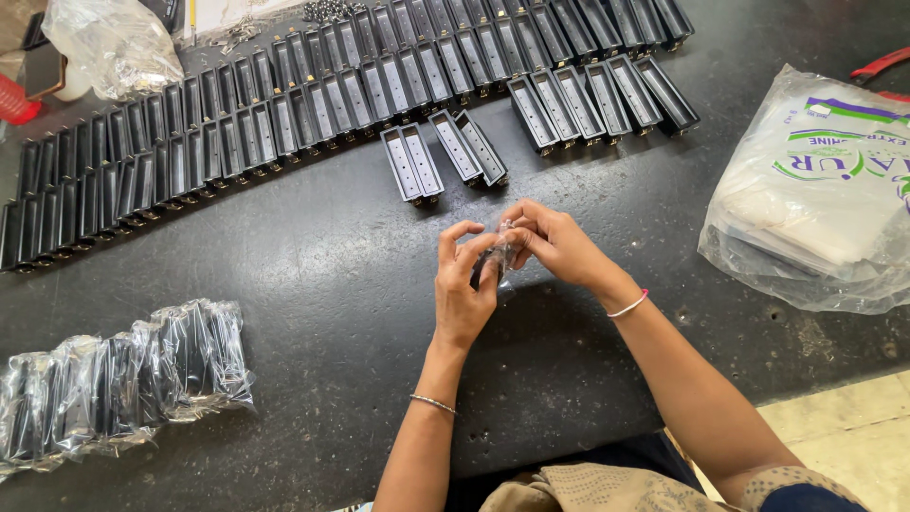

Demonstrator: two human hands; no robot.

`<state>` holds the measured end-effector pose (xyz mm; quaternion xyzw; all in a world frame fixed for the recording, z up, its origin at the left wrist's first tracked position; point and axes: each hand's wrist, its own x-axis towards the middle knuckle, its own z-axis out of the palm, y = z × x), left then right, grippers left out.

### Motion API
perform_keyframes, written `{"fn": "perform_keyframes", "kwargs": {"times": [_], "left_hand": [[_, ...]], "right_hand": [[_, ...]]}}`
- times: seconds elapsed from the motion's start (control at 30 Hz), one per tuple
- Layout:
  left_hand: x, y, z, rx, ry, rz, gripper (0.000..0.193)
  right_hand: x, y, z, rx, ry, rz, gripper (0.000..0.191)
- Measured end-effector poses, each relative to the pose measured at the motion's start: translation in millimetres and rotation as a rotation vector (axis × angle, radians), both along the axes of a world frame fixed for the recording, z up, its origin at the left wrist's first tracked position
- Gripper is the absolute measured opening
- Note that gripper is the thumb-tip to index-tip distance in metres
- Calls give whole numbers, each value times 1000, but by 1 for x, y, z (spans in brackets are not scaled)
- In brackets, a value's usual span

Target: The person repeatedly picks up small black rectangular components from a table, places each into a clear plastic bag, and seals the bag. The person then places the sealed bag onto a growing stack of similar packages. The process is repeated multiple times.

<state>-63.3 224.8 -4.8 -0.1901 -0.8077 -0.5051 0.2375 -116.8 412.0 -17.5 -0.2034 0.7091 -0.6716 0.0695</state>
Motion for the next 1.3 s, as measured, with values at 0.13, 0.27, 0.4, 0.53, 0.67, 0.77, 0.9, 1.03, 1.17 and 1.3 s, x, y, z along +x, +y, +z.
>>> {"fn": "perform_keyframes", "kwargs": {"times": [0.13, 0.27, 0.4, 0.53, 0.67, 0.77, 0.9, 1.03, 1.17, 1.3], "left_hand": [[0, 0, 2, 1, 11, -41, 37], [2, 2, 6, -44, 24, -48, 39], [4, 4, 11, -185, 17, 15, 43], [5, 8, 15, -251, -23, 42, 40], [7, 11, 15, -285, -27, 14, 42], [7, 13, 14, -267, 43, 7, 35], [7, 14, 12, -270, 14, 20, 39], [7, 11, 11, -235, 3, 34, 42], [6, 10, 10, -215, 20, 39, 46], [4, 8, 8, -181, 16, 30, 45]], "right_hand": [[-8, 3, -14, -113, -57, 67, 15], [-13, 7, -17, -176, -100, 122, 17], [-9, 10, -9, -136, -83, 159, 24], [-4, 10, 1, -220, -166, 173, 43], [-3, 9, 6, -127, -189, 99, 38], [0, 8, 9, -33, -197, 79, 28], [0, 12, 18, -4, -187, 112, 26], [3, 9, 22, -51, -127, 178, 28], [7, 5, 22, 85, 15, 82, 30], [10, 2, 23, 219, 140, 27, 29]]}}
